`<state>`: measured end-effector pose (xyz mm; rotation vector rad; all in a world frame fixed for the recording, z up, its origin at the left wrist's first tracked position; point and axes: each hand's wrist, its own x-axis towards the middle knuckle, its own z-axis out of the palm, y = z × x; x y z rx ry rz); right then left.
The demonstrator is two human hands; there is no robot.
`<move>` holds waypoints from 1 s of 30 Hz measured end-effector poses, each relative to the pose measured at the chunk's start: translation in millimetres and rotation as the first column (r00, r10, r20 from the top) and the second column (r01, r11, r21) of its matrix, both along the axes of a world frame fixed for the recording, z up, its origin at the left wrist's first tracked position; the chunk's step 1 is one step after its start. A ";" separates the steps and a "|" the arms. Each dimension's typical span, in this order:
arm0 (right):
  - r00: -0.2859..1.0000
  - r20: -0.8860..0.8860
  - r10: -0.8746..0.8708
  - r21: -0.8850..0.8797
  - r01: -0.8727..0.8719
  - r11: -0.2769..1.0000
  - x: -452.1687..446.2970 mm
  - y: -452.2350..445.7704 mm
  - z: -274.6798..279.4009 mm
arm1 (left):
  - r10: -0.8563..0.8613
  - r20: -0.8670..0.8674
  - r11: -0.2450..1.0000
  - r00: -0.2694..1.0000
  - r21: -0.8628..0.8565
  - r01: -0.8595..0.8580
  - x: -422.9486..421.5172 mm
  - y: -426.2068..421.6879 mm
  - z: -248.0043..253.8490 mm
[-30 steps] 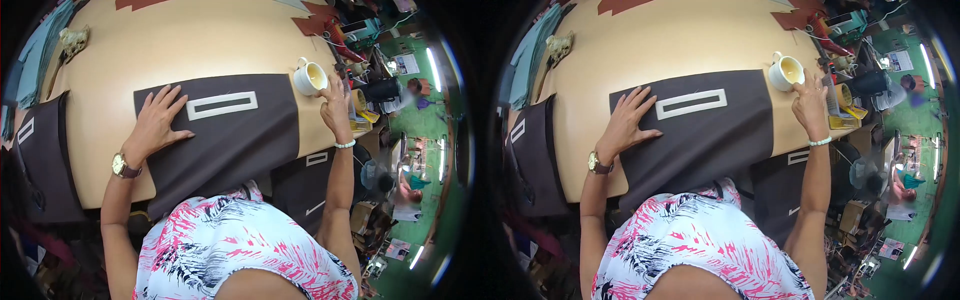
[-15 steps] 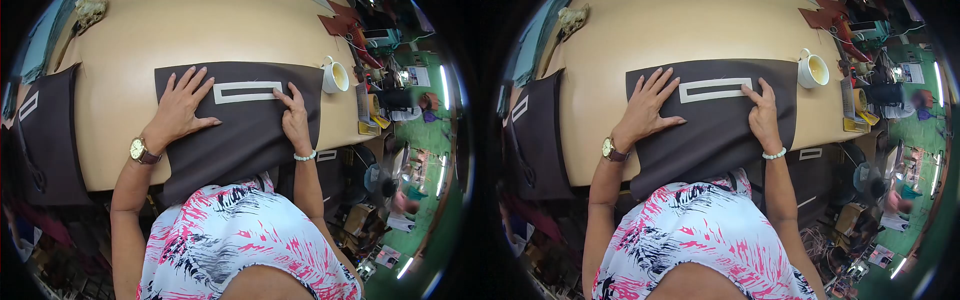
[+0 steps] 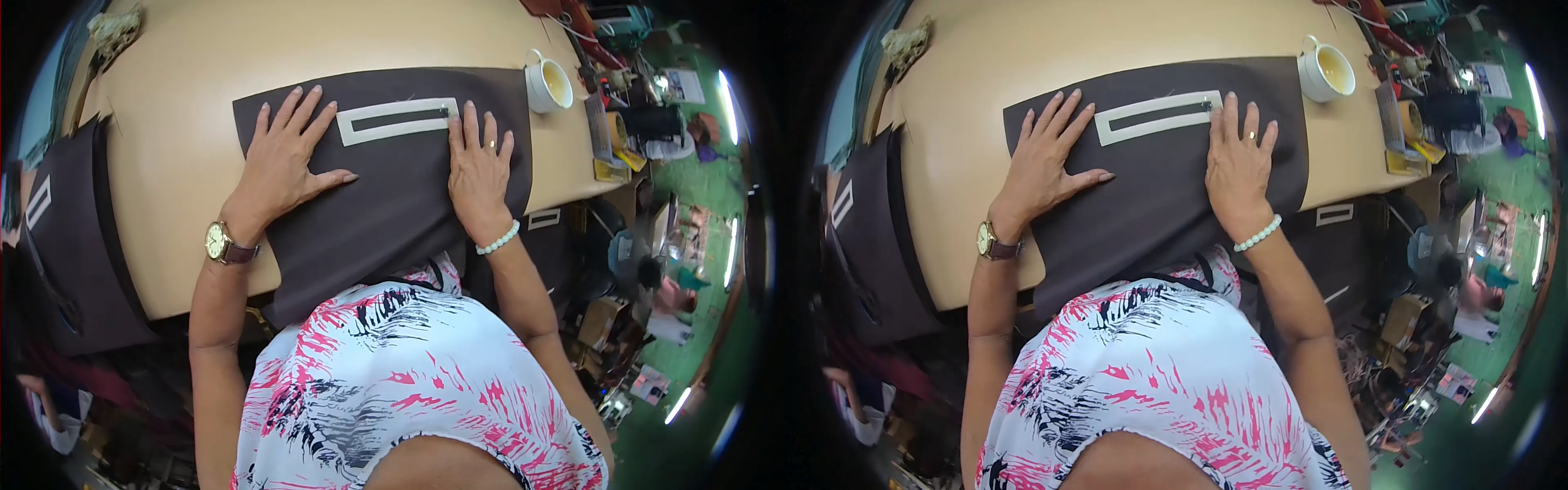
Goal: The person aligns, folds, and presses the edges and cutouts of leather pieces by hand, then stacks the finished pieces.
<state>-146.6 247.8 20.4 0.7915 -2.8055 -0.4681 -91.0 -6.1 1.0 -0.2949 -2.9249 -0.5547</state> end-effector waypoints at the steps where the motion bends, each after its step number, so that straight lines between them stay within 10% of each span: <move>1: 1.000 -0.031 0.001 0.011 -0.001 1.000 -1.1 0.8 0.6 | -0.002 0.007 1.000 1.000 0.001 0.002 0.0 0.7 0.7; 15: 0.994 -0.022 -0.103 0.436 0.102 0.894 -23.7 -1.1 5.2 | 0.095 0.176 0.994 0.980 -0.064 -0.085 0.4 -25.2 23.1; 30: 1.000 0.006 0.020 0.237 -0.021 0.971 -0.9 -36.3 0.2 | 0.076 0.152 0.995 0.985 -0.077 -0.065 0.0 -25.8 21.3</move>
